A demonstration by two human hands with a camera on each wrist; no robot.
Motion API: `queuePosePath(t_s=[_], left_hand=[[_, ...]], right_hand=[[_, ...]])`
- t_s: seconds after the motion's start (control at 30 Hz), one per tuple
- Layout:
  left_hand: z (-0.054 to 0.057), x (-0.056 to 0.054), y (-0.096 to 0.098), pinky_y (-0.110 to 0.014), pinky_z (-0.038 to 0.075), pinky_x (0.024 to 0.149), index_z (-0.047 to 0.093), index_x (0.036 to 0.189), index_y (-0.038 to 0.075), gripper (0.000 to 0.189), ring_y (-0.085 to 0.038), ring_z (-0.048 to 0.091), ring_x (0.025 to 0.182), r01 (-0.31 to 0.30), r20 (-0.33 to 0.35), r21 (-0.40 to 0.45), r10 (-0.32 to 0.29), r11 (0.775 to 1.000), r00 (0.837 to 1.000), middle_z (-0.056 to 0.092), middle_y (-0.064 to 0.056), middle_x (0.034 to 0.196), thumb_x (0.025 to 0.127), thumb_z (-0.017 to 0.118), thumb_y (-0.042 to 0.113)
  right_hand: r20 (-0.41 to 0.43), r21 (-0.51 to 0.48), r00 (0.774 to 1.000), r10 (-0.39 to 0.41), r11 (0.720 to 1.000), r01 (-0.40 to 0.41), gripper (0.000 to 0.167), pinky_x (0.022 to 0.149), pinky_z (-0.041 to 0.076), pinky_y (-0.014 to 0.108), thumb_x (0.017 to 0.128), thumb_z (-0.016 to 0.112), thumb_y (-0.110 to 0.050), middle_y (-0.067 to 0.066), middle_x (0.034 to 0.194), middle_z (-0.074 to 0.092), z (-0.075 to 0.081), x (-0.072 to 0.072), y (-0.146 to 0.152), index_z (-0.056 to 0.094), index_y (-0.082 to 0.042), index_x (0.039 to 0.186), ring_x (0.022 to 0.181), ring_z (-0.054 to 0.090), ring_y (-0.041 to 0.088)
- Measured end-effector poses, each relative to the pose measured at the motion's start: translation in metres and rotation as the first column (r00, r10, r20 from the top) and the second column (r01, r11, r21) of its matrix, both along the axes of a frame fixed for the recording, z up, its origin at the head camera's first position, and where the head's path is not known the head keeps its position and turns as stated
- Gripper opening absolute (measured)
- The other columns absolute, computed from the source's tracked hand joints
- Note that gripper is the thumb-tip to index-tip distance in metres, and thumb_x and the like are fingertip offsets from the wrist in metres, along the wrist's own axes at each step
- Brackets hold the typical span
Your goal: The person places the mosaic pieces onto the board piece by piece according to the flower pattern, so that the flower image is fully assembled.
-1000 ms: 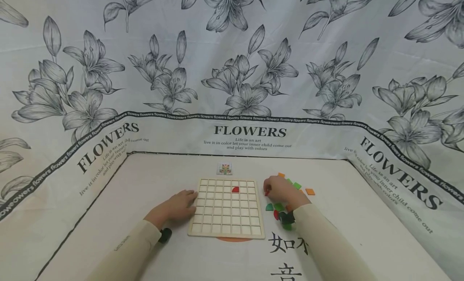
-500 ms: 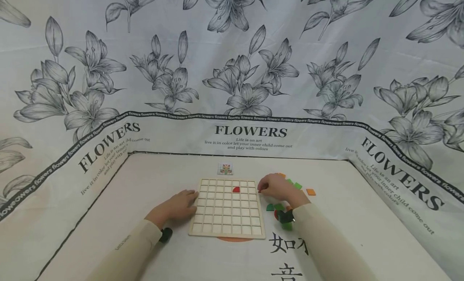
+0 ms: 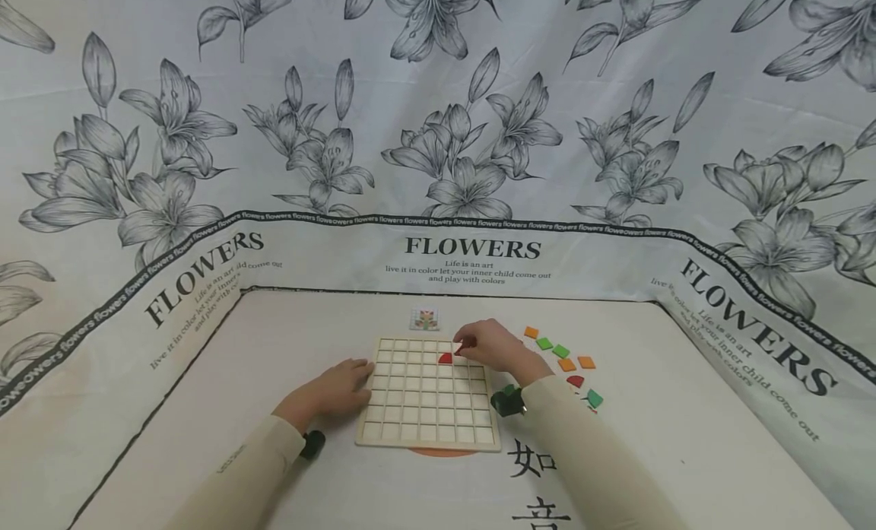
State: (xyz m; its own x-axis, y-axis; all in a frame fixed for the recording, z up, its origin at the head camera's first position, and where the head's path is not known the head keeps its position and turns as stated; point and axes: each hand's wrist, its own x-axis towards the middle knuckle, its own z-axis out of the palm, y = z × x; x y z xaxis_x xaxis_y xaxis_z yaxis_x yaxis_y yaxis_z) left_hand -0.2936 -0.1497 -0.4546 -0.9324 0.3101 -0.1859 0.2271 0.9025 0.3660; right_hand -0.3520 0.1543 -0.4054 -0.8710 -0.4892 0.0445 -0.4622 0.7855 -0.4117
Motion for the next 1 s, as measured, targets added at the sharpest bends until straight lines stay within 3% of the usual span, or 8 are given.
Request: queuePosePath(t_s=[0.2, 0.53, 0.7, 1.0], left_hand=[[0.000, 0.000, -0.001, -0.049, 0.026, 0.120, 0.039, 0.148, 0.008, 0.058, -0.035, 0.029, 0.146, 0.008, -0.003, -0.004, -0.008, 1.000, 1.000, 0.035, -0.014, 0.155, 0.096, 0.048, 0.030], [-0.002, -0.002, -0.001, -0.050, 0.026, 0.120, 0.039, 0.148, 0.008, 0.058, -0.035, 0.028, 0.146, 0.007, -0.004, 0.001, -0.007, 1.000, 1.000, 0.035, -0.013, 0.155, 0.096, 0.049, 0.031], [-0.003, -0.002, -0.001, -0.049, 0.026, 0.120, 0.039, 0.148, 0.008, 0.058, -0.035, 0.028, 0.146, 0.004, -0.001, 0.000, -0.004, 1.000, 1.000, 0.035, -0.014, 0.155, 0.095, 0.048, 0.031], [-0.004, -0.002, 0.000, -0.049, 0.027, 0.120, 0.040, 0.148, 0.008, 0.058, -0.034, 0.030, 0.145, 0.005, -0.006, -0.011, -0.005, 1.000, 1.000, 0.036, -0.013, 0.155, 0.095, 0.049, 0.031]], right_hand=[[-0.020, 0.001, 1.000, -0.017, 1.000, 0.017, 0.007, 0.075, 0.053, 0.029, 0.087, 0.069, -0.014, -0.006, 0.084, 0.068, -0.004, -0.005, -0.021, 0.073, -0.016, 0.092, 0.078, 0.057, 0.011], [-0.117, 0.142, 0.993, 0.026, 0.990, -0.010, 0.009, 0.080, 0.055, 0.033, 0.091, 0.066, -0.019, -0.005, 0.094, 0.072, -0.013, -0.001, -0.047, 0.074, -0.019, 0.096, 0.087, 0.065, 0.012], [-0.175, 0.194, 0.984, 0.045, 0.981, -0.010, 0.009, 0.075, 0.055, 0.033, 0.091, 0.064, -0.019, -0.005, 0.091, 0.072, -0.021, -0.002, -0.053, 0.073, -0.019, 0.093, 0.081, 0.064, 0.013], [-0.201, 0.219, 0.977, 0.064, 0.976, -0.019, 0.010, 0.072, 0.054, 0.032, 0.092, 0.064, -0.020, -0.008, 0.084, 0.070, -0.028, -0.004, -0.060, 0.072, -0.020, 0.085, 0.077, 0.061, 0.011]])
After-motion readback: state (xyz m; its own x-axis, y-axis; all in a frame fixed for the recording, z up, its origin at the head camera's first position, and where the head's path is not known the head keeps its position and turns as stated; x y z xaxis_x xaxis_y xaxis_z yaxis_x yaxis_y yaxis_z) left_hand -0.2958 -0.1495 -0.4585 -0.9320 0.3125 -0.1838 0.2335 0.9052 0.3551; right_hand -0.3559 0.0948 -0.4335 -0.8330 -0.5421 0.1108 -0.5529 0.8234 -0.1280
